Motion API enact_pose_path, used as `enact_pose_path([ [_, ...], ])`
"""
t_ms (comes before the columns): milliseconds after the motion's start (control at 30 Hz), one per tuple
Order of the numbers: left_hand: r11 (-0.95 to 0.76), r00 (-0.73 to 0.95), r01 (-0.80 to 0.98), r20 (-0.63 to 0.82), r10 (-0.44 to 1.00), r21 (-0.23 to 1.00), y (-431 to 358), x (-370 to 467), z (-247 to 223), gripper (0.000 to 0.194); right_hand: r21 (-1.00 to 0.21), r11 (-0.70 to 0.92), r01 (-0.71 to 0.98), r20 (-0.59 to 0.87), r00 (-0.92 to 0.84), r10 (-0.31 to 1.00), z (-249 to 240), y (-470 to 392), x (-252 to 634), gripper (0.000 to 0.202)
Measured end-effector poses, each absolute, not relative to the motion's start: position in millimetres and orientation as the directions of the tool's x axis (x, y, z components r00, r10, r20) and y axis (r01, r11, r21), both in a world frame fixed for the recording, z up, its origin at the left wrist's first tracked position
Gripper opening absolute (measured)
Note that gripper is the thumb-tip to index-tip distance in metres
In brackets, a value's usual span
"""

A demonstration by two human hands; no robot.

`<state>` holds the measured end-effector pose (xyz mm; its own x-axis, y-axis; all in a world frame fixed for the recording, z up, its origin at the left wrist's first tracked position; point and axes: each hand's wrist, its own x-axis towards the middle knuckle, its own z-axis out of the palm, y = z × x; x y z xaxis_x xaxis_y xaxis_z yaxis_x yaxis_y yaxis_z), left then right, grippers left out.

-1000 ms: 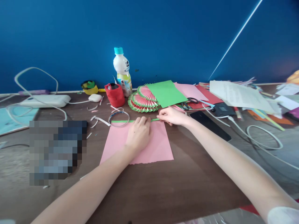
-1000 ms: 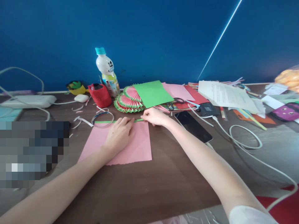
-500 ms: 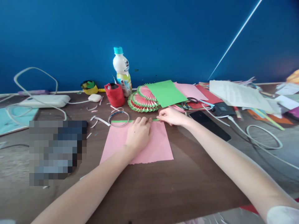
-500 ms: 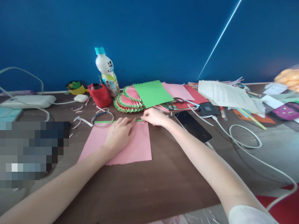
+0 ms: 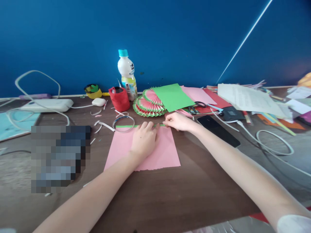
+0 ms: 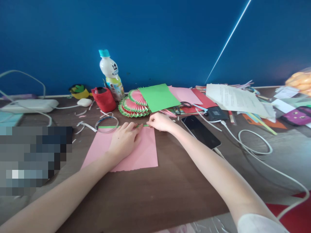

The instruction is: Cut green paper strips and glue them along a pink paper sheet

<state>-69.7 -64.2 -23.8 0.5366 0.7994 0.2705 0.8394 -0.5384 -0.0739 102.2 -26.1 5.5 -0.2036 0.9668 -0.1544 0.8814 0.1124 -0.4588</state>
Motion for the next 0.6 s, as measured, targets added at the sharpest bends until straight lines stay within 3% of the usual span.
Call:
enact_pose_path([
  [600,-0.551,0.560,0.827,0.240,0.793,-0.109,-65.5,-70.0,-20.3,0.035,-0.391,0.123,0.912,-0.085,-0.169,0.982,0.4,-24.0,97.6,0.021],
])
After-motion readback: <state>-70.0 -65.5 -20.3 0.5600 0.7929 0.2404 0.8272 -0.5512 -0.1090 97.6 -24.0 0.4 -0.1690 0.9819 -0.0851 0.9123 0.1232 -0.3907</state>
